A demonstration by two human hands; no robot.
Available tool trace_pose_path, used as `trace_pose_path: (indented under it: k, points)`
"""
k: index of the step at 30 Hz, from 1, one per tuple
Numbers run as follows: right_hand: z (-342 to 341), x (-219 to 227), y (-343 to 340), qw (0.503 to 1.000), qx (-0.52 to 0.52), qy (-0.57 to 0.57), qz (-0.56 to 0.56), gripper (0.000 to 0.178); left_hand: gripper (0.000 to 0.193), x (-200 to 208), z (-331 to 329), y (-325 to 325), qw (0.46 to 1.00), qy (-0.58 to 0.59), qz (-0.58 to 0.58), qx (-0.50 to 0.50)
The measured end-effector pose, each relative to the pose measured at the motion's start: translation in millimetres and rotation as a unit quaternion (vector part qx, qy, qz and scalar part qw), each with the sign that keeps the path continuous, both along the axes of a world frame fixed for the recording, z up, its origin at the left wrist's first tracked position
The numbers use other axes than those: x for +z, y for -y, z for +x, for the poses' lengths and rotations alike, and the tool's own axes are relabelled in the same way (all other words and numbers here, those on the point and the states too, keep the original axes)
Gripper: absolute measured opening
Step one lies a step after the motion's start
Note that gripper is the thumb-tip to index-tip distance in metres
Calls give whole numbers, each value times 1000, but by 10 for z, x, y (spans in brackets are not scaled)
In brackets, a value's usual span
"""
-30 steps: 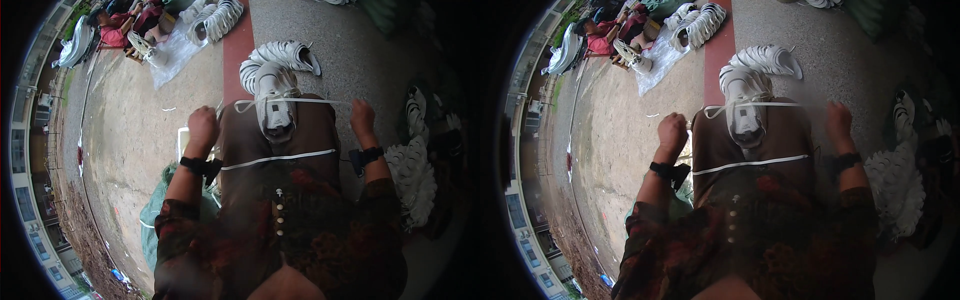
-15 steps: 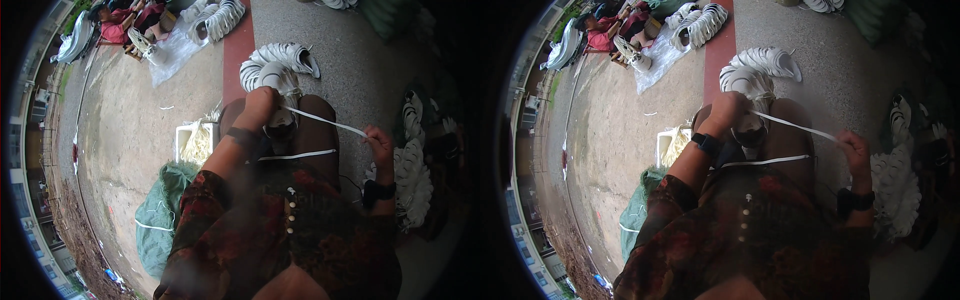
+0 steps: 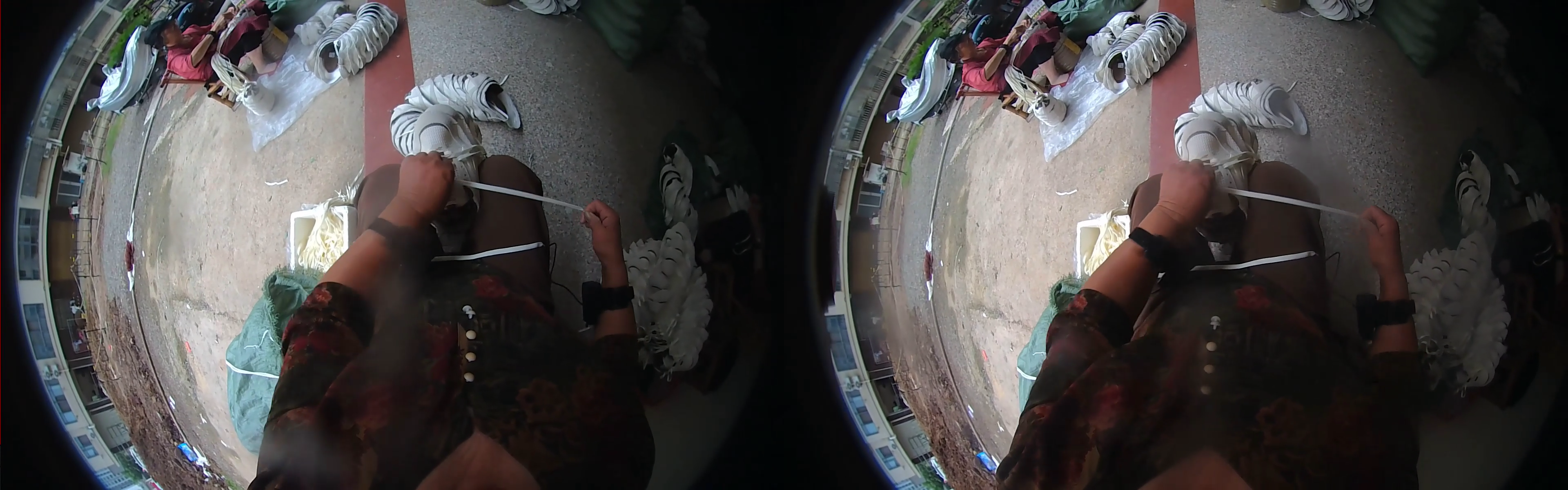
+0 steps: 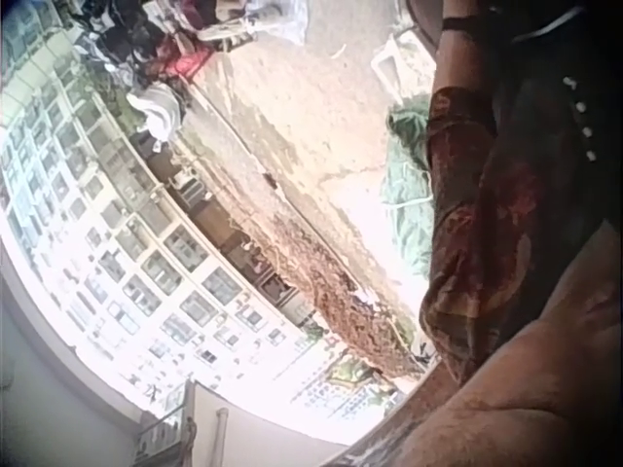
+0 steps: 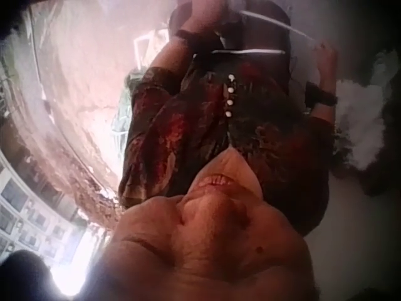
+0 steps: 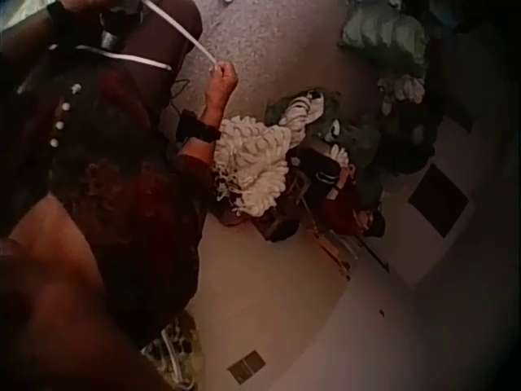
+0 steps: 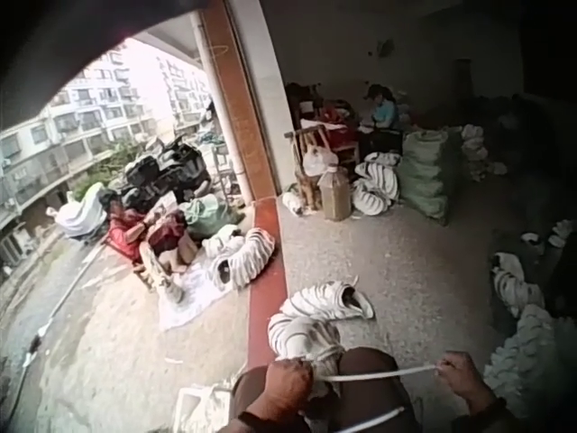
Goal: Insert laces into the eyelets of a shoe upper.
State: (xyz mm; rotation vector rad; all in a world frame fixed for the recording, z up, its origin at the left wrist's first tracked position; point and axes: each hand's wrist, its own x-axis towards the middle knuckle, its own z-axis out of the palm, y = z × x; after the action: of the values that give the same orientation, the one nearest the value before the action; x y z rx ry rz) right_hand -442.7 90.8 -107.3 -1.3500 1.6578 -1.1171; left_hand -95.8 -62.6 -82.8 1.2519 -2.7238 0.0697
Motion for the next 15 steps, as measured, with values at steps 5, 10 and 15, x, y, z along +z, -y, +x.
trace_pose_path:
  k: [5,10,15]
  points:
    - [-574,-675,-374,942,-81,-308,104,9,4,19,1432,-265,989,17,12,144]
    - [-1139,-995,-827,883,-150,-414,161,9,7,-518,3342,-1303,869,135,78,469]
    - [-1419,-1200,-718,872,-17,-422,248,15,13,-834,2897,-1231,865,48,157,474]
